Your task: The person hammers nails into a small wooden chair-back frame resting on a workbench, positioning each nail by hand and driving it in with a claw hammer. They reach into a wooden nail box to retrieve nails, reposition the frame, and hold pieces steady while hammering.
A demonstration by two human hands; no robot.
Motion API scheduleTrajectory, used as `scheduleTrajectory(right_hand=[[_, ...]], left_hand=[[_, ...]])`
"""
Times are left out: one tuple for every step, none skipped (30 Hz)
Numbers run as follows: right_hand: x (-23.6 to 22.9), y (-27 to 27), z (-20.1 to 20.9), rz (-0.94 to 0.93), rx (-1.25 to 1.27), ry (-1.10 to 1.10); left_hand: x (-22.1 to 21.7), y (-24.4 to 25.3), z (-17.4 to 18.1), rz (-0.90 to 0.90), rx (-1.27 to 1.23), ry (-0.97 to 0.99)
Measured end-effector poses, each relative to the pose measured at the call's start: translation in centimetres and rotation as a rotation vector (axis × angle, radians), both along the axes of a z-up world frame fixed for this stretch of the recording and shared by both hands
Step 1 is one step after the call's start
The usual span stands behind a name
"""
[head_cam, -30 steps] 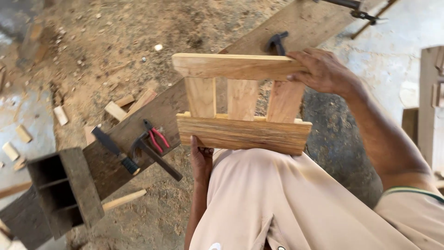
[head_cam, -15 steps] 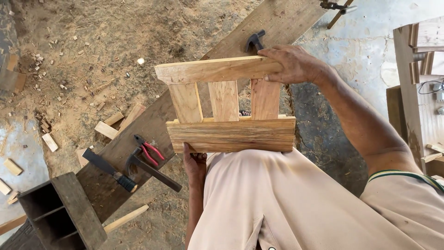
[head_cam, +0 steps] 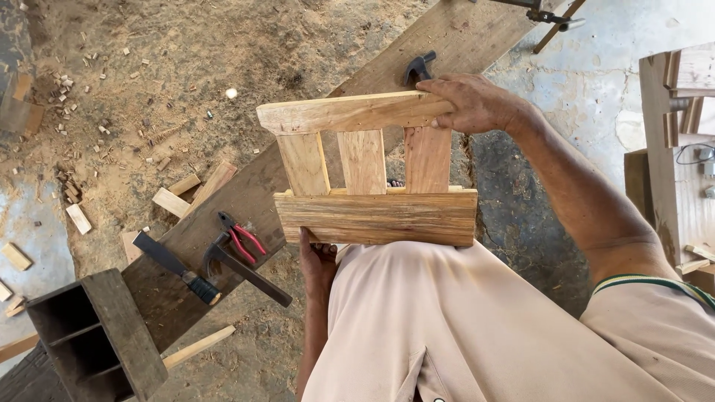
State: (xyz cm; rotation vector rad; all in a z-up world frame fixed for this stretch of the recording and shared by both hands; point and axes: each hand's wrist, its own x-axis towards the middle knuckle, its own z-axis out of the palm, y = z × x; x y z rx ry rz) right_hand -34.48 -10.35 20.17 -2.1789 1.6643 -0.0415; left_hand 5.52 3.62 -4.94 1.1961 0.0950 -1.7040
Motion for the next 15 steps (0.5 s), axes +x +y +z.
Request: scheduleTrajectory(right_hand=[[0.6, 0.3, 0.9, 0.006, 0.000, 0.000], [1.1, 0.6, 1.7, 0.022, -0.039, -0.029], [1.7, 0.8, 2.6, 0.041, -0.080, -0.057], [2.5, 1.2, 4.0, 0.049, -0.080, -0.055], [3.4, 1.5, 5.4, 0.053, -0.092, -0.091], [4.3, 1.8, 6.9, 0.057, -0.103, -0.128], [5.0, 2.0, 6.9, 0.066, -0.103, -0.127], [5.6, 2.3, 6.9, 0.070, -0.113, -0.147], [6.3, 2.4, 6.9, 0.076, -0.125, -0.168], [6.7, 1.9, 6.6, 0.088, -0.126, -0.168], [7.2, 1.5, 6.1, 0.118, -0.164, -0.181], [7.6, 1.0, 5.5, 0.149, -0.202, -0.194], [7.8, 0.6, 4.5, 0.169, -0.189, -0.198], [8.1, 0.2, 3.5, 0.204, -0.222, -0.225], [8.6, -0.8, 2.4, 0.254, -0.256, -0.256]], left_hand=[[0.0, 0.0, 0.0, 0.006, 0.000, 0.000], [0.1, 0.0, -0.1, 0.029, -0.013, 0.047], [0.0, -0.1, -0.1, 0.056, -0.027, 0.095], [0.0, -0.4, -0.3, 0.064, -0.028, 0.097], [-0.1, -0.8, -0.5, 0.096, -0.066, 0.145], [-0.1, -1.1, -0.6, 0.128, -0.105, 0.192], [-0.1, -1.7, -0.5, 0.138, -0.106, 0.193], [-0.2, -2.3, -0.3, 0.178, -0.121, 0.197], [-0.2, -3.1, -0.1, 0.221, -0.139, 0.200], [0.2, -4.3, -2.2, 0.232, -0.142, 0.201], [0.5, -5.2, -4.4, 0.290, -0.200, 0.222], [1.0, -6.1, -6.6, 0.348, -0.258, 0.242], [1.1, -6.8, -9.2, 0.370, -0.250, 0.237], [1.3, -7.5, -11.9, 0.417, -0.315, 0.293], [1.8, -8.2, -14.6, 0.479, -0.389, 0.344]])
